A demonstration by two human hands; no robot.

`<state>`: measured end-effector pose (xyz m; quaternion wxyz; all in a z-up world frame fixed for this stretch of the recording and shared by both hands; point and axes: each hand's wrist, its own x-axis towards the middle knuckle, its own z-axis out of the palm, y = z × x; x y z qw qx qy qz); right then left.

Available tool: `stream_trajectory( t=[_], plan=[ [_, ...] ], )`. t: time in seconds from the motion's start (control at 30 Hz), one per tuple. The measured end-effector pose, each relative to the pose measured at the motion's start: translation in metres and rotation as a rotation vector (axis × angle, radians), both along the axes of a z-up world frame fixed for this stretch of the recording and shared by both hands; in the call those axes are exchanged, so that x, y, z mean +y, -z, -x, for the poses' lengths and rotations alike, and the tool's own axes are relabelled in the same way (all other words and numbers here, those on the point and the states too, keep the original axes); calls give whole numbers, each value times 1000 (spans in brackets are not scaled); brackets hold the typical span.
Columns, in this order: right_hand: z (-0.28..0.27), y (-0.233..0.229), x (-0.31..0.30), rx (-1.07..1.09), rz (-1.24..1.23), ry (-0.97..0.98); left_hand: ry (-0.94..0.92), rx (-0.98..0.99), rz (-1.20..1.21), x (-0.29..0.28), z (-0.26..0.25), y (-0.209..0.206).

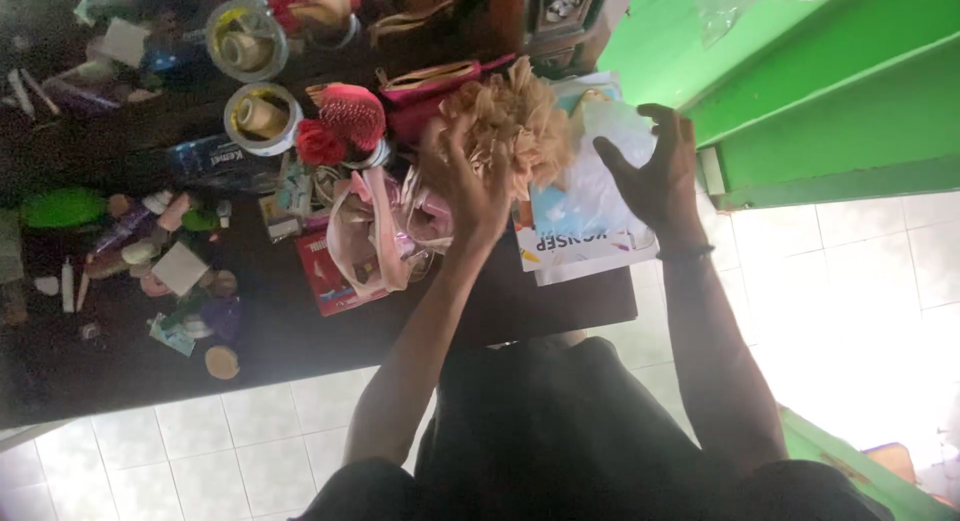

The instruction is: The recorder organizes and rearranges various personal items, including cosmetics, a phone, and adhesive tape, on a table.

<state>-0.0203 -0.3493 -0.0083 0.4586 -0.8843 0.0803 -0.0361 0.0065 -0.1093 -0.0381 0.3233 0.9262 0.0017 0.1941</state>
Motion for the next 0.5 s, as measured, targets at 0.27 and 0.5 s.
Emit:
stream_trajectory(
  t=[0.27,0.5],
  plan=[
    [-14,85,-2,-44,133,-83,597,281,181,-41,44,15],
    [-22,75,21,-340,85,-228,418,302,165,-43,28,29]
  ],
)
